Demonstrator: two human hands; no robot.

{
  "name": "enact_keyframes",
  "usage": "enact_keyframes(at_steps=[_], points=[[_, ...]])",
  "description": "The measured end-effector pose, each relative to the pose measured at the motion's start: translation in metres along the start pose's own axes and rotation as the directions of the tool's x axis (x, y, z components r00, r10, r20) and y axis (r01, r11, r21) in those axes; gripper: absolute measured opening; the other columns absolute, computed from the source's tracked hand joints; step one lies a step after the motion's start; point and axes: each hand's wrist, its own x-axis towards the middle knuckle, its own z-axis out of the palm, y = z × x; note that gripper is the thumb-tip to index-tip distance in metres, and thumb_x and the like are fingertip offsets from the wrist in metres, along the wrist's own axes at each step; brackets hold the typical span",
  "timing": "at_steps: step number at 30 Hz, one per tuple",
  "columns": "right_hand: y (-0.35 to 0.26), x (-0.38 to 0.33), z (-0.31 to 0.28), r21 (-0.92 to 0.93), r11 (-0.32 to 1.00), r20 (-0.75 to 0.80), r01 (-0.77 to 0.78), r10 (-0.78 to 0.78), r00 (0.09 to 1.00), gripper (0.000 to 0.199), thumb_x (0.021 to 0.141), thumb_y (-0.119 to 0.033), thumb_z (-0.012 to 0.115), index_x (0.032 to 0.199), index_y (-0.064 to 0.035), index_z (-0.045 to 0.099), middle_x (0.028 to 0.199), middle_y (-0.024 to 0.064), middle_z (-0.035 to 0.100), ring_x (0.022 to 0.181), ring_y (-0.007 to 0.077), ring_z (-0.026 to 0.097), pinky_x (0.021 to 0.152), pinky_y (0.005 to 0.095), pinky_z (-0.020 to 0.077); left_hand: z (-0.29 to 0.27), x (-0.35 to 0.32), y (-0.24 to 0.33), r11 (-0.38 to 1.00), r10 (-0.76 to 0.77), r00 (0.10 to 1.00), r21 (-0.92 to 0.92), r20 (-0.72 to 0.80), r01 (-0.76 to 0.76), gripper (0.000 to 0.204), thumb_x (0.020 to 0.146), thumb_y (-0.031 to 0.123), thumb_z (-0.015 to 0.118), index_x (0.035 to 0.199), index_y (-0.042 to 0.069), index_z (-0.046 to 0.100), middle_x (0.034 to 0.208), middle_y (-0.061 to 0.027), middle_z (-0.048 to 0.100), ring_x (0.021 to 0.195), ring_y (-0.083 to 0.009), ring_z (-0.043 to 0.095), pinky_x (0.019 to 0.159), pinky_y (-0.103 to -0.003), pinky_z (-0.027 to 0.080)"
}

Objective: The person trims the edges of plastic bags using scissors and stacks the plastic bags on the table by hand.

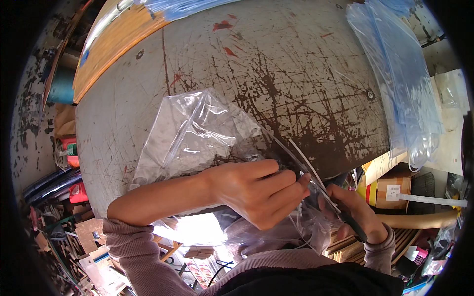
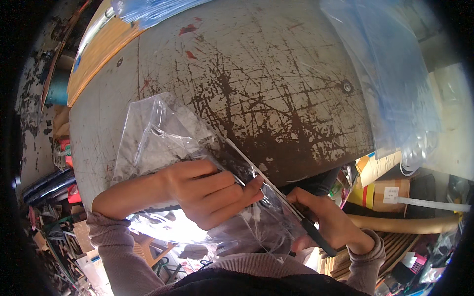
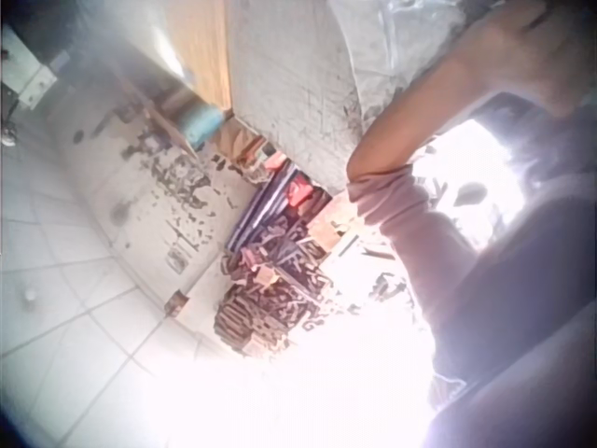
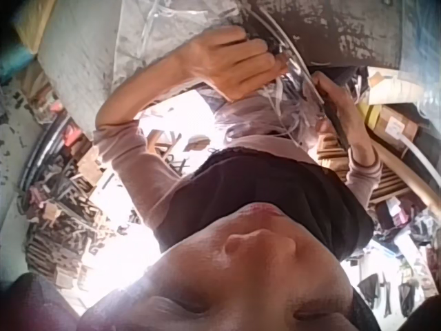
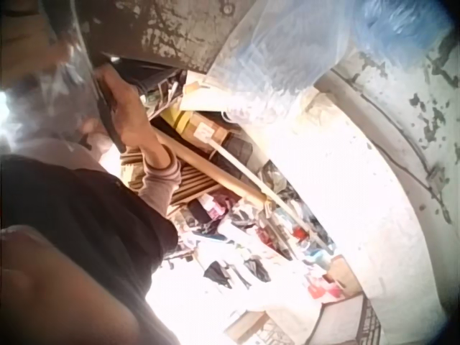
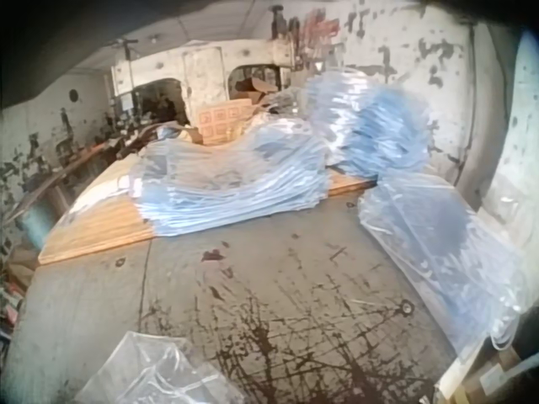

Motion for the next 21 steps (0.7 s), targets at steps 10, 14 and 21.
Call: enact_keyframes(at_steps=[10,14,21], points=[[0.007,-0.001,0.003,0.181,0.981,-0.055,-0.071,0.082,0.995,0.070,0.061,-0.043,0.084,0.105,-0.0011,0.049,0.080,-0.0007,0.054,0.070,0.0038,0.046,0.058,0.0189,0.0349,0.002,-0.001,-0.001,1.000,-0.012,1.000,-0.001,-0.024,0.012,0.009,0.066,0.009,0.072,0.073,0.004,0.069,0.053,0.0072,0.040,0.048,-0.0051,0.040,0.040,-0.019,0.021],[0.002,0.001,0.005,0.266,0.960,-0.033,-0.091,0.103,0.994,0.069,0.063,-0.041,0.083,0.107,-0.0012,0.048,0.087,0.0008,0.055,0.076,0.0055,0.048,0.063,0.0202,0.0371,0.001,-0.004,-0.003,1.000,0.000,0.999,0.027,-0.039,0.001,0.009,0.066,0.011,0.072,0.073,0.005,0.069,0.055,0.0072,0.041,0.050,-0.0054,0.040,0.042,-0.019,0.024],[0.001,-0.001,0.004,0.334,0.942,0.002,-0.045,0.047,0.999,0.072,0.062,-0.044,0.082,0.107,0.0000,0.046,0.086,0.0007,0.051,0.077,0.0077,0.047,0.069,0.0213,0.0372,-0.006,0.007,-0.006,0.982,-0.189,0.980,0.013,0.062,0.189,0.012,0.068,0.016,0.068,0.073,0.008,0.062,0.063,0.0017,0.050,0.068,-0.0122,0.056,0.063,-0.027,0.041]])
